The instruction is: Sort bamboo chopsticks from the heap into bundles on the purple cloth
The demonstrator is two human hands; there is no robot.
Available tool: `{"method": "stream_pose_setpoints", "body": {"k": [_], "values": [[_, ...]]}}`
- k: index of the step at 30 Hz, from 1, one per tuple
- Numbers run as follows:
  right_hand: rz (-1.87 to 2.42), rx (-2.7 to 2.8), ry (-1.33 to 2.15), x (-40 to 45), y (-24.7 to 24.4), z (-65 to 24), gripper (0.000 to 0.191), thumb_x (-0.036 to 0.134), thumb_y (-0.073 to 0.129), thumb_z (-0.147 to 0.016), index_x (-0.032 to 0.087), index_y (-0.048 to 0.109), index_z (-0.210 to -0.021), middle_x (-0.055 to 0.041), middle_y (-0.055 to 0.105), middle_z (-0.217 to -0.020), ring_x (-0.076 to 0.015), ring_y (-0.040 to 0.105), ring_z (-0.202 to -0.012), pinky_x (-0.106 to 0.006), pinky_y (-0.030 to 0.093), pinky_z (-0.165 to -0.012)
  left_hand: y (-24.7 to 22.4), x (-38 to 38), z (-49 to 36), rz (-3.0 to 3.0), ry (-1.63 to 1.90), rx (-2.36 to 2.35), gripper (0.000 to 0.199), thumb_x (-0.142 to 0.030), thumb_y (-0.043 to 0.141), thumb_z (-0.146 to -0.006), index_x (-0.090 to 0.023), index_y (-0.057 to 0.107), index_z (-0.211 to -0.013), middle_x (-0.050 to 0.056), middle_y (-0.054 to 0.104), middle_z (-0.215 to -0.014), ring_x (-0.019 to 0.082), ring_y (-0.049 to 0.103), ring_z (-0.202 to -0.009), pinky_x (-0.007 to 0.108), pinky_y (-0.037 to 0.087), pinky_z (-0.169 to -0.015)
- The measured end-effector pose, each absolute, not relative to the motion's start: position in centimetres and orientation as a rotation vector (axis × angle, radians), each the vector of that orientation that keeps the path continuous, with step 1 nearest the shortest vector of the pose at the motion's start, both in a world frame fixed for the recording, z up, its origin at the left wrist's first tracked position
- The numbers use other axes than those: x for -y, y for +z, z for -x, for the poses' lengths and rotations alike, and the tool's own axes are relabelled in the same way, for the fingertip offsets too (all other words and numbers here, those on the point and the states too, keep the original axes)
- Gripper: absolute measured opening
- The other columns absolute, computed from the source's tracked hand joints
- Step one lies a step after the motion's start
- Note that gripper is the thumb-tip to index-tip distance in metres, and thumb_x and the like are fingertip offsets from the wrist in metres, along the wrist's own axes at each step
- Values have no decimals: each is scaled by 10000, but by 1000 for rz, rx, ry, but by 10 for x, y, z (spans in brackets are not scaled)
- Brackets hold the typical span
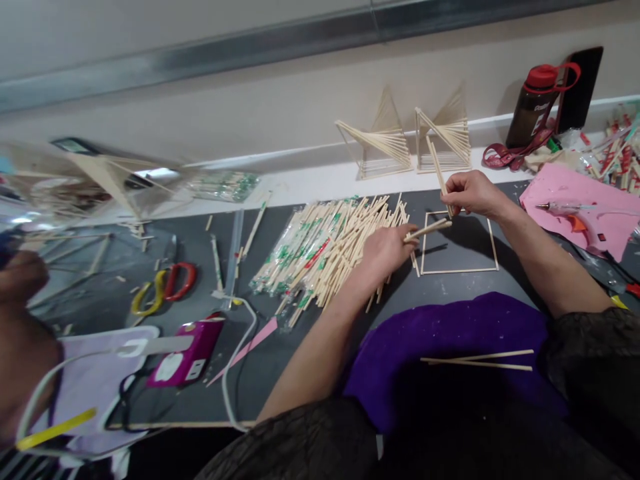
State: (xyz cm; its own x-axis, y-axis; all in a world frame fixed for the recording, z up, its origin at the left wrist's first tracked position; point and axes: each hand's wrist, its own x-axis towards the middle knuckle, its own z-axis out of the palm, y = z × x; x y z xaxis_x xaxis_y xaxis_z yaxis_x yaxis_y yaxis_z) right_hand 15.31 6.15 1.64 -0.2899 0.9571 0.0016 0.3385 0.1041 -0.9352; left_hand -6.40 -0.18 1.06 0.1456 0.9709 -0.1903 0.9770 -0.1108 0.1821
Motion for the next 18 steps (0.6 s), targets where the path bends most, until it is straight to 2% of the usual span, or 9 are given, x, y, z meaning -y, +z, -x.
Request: {"method": "stream_pose_setpoints", "body": {"k": [5,9,11,15,18], "values": [[1241,1708,1214,-61,15,-154,96,198,664,-671,174,579,-633,25,579,-503,-97,554,-483,-198,346,-436,-4,10,60,-2170,-147,-1894,347,-329,516,-907,-239,720,-1174,146,760,-1018,304,693,-967,387,505,-826],[1206,1636,1300,-62,16,-154,89,154,649,-680,175,572,-642,27,579,-510,-90,550,-484,-197,348,-435,4,11,85,-2106,-243,-1976,254,-288,585,-833,-221,769,-995,143,765,-966,335,702,-970,382,513,-778],[1197,1632,1340,-63,15,-154,88,126,647,-666,178,576,-667,35,580,-526,-104,584,-498,-201,358,-431,12,9,92,-1985,-30,-1996,223,-306,621,-804,-214,782,-928,114,767,-877,301,712,-883,361,512,-752],[1187,1757,1381,-63,12,-152,83,114,652,-662,175,604,-690,27,622,-552,-111,589,-503,-211,389,-455,23,-3,75,-1590,810,-1769,322,-435,660,-773,-163,782,-896,39,687,-628,185,650,-639,295,497,-662],[1192,1845,1343,-62,5,-153,51,148,677,-679,165,633,-698,19,649,-579,-102,566,-510,-212,393,-476,22,-20,46,-1403,1110,-1458,349,-410,708,-705,-130,779,-901,38,701,-673,145,613,-617,277,490,-637]]}}
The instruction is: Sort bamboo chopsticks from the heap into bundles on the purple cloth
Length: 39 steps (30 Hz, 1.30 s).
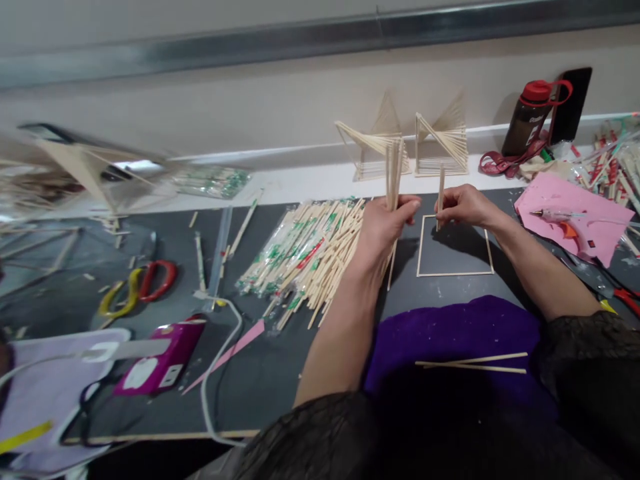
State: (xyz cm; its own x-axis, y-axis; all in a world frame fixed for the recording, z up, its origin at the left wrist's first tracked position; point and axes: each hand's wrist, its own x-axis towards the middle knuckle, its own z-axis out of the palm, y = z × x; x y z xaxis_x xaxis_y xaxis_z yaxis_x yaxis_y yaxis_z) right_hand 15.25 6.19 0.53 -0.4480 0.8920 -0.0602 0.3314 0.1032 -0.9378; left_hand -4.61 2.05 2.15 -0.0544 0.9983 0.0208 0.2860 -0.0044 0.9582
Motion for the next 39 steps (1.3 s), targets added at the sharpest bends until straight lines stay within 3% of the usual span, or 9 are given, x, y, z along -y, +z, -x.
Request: {"method": "stream_pose_setpoints", "body": {"k": [4,10,19,32,39], "values": [[1246,1972,1280,-59,-7,-157,63,160,696,-682,166,634,-669,31,643,-579,-82,531,-496,-201,368,-481,10,-36,23,-1308,1200,-1312,319,-313,758,-625,-122,787,-879,56,744,-767,172,664,-730,308,528,-732],[1275,2075,1244,-56,-9,-160,59,151,646,-735,171,633,-680,30,651,-597,-95,559,-518,-219,392,-525,0,-33,20,-1194,1163,-1193,342,-326,828,-557,-131,799,-837,68,773,-803,220,706,-815,343,552,-798],[1357,2304,1006,-56,-3,-154,91,113,653,-759,170,655,-688,30,657,-611,-101,556,-573,-236,331,-566,-22,-39,15,-1309,1217,-1237,332,-376,790,-641,-139,790,-873,86,790,-907,238,724,-906,342,533,-877],[1426,2441,909,-54,1,-147,110,138,619,-824,143,728,-809,-21,680,-682,-122,584,-619,-247,352,-606,-18,-38,15,-1177,1267,-1161,295,-356,837,-591,-143,786,-788,59,772,-803,198,694,-793,328,510,-841],[1410,2519,896,-46,15,-142,143,176,580,-878,141,713,-839,-34,719,-746,-131,621,-662,-230,370,-613,-10,-39,16,-1043,1349,-1094,284,-332,868,-503,-141,755,-680,28,708,-652,144,626,-659,283,481,-704]]}}
